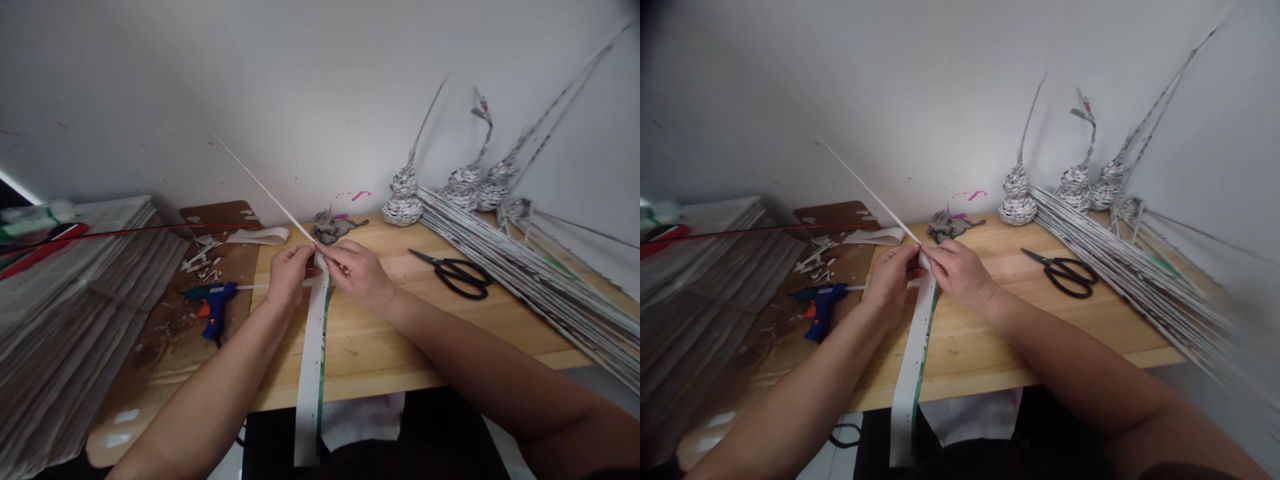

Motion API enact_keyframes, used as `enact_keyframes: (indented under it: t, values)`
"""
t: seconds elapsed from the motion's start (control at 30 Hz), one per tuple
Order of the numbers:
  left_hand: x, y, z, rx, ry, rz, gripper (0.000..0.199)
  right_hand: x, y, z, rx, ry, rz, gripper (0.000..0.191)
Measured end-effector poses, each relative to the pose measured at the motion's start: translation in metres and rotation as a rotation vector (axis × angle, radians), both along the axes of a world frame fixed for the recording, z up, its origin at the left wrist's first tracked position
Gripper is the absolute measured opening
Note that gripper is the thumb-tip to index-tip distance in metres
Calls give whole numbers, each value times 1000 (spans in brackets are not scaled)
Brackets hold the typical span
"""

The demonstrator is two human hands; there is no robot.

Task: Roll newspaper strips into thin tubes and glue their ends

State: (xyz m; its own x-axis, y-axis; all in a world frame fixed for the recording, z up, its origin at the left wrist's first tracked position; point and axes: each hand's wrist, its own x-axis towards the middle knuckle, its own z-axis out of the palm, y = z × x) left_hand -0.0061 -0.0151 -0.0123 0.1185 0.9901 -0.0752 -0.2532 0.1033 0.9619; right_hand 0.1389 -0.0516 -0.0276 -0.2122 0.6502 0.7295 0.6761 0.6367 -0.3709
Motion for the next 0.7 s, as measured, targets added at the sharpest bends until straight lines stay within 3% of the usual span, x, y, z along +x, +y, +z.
enact_keyframes:
  t: [0.33,0.7]
  values:
    - [0,-2,4,-49,-7,-30,30,1,0,1,-19,-78,-14,33]
    - [6,-11,1,24,-46,18,33,-4,-3,6,-12,82,-24,33]
